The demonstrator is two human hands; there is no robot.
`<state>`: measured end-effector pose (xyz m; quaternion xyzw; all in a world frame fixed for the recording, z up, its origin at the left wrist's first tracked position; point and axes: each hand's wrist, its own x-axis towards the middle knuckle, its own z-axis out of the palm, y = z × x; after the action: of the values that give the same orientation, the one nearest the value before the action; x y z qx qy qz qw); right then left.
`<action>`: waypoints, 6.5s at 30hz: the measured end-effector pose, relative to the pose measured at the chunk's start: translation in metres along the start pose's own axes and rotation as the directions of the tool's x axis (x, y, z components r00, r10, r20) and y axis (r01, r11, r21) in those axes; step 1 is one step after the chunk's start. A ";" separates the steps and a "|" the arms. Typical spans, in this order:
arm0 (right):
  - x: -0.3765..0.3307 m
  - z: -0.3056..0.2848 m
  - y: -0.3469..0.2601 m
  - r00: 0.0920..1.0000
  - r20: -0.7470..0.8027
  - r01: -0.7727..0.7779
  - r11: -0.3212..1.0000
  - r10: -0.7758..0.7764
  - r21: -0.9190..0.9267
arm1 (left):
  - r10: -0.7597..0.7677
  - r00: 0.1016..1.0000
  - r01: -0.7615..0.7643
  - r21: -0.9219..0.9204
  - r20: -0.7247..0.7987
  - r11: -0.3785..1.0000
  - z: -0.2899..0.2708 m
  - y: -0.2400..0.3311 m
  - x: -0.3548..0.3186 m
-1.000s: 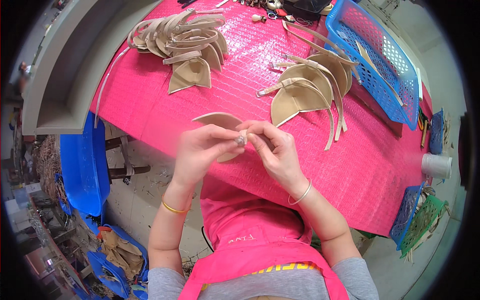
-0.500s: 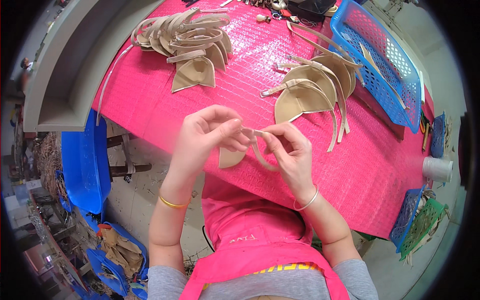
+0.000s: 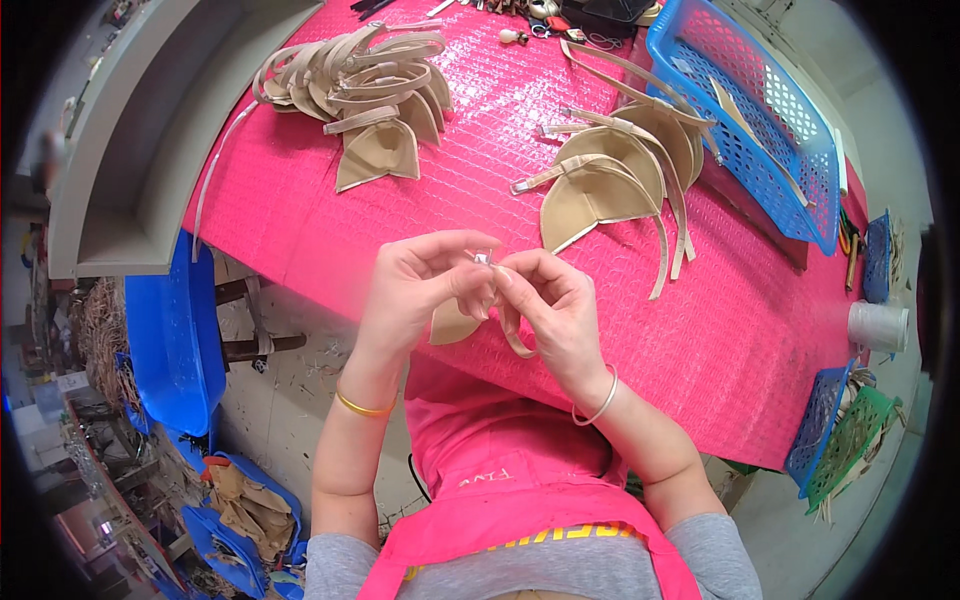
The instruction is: Assembling buckles and straps onto shoe components by hand.
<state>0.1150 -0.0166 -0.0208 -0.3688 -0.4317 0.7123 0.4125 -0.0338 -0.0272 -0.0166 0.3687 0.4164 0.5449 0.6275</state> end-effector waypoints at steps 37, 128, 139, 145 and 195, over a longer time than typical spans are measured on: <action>-0.009 -0.037 -0.021 0.520 0.631 0.762 -0.021 -0.576 -0.647 | -0.060 0.996 0.045 -0.202 -0.072 0.978 0.036 -0.022 -0.012; 0.046 -0.030 -0.024 0.987 0.161 0.047 0.955 0.002 -0.294 | 0.578 0.803 -0.233 0.970 0.149 0.074 0.013 0.004 0.024; 0.096 -0.079 -0.054 0.871 0.380 0.273 -0.337 -0.311 -0.901 | 0.726 0.562 0.068 0.897 -0.396 0.436 -0.098 -0.006 0.080; 0.038 -0.067 -0.078 0.989 0.132 0.146 0.331 -0.064 -0.932 | 0.845 0.497 -0.013 0.972 -0.197 0.235 -0.037 0.000 0.031; 0.015 -0.015 0.034 0.960 -0.021 -0.273 0.908 0.281 -0.318 | -0.346 0.928 0.331 0.114 0.142 0.937 -0.046 0.000 0.016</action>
<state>0.1135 -0.0081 -0.0601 -0.4787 -0.4891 0.6894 0.2373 -0.0756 -0.0107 -0.0363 0.3611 0.4459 0.3782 0.7265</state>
